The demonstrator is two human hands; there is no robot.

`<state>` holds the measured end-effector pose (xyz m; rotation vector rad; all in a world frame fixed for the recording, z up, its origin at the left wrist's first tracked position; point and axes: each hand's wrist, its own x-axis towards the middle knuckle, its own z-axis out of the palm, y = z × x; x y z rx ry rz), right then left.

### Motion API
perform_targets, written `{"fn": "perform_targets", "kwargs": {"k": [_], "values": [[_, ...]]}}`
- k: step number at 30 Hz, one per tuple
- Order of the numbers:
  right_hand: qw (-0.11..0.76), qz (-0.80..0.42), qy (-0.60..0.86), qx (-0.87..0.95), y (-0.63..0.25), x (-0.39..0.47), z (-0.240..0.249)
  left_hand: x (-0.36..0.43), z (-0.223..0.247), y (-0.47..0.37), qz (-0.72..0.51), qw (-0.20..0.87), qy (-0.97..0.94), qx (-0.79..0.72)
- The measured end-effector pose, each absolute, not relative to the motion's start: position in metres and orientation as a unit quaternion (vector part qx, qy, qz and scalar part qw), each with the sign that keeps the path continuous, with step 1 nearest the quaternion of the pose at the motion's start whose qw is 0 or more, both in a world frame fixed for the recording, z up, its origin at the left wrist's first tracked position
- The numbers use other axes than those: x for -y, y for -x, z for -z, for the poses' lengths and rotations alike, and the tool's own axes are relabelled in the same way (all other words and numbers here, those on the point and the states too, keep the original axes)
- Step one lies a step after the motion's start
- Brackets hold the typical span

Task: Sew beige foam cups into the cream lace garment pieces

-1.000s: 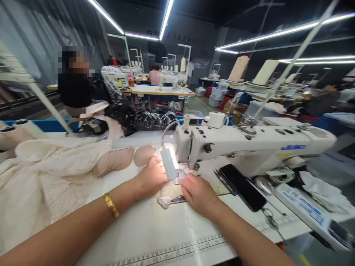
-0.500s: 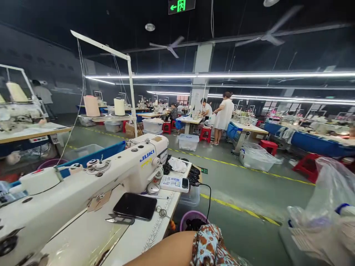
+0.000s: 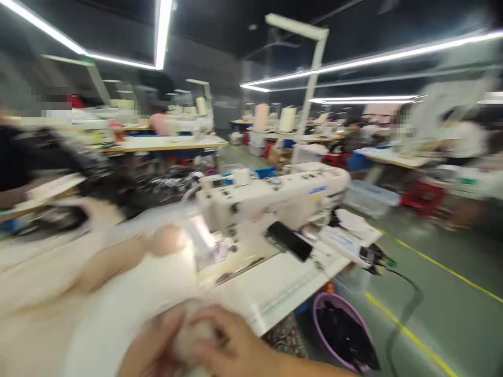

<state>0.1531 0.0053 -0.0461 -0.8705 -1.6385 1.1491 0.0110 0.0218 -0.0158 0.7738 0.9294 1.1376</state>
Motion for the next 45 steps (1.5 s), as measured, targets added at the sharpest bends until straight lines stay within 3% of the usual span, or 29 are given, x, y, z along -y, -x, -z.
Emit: {"fn": "perform_targets", "kwargs": {"k": [5, 8, 17, 45], "values": [[0.479, -0.627, 0.393, 0.472, -0.172, -0.004, 0.033, 0.011, 0.012, 0.010, -0.487, 0.746, -0.286, -0.353], [0.500, -0.691, 0.385, 0.352, -0.164, 0.003, 0.030, 0.012, 0.012, 0.003, -0.523, 0.730, -0.266, -0.350], [0.543, -0.627, 0.428, 0.361, -0.158, 0.010, 0.045, 0.000, 0.009, 0.000, -0.634, 0.635, -0.197, -0.395], [0.571, -0.620, 0.399, 0.361, -0.157, 0.009, 0.053, -0.005, 0.001, -0.015, -0.562, 0.721, -0.238, -0.330]]}}
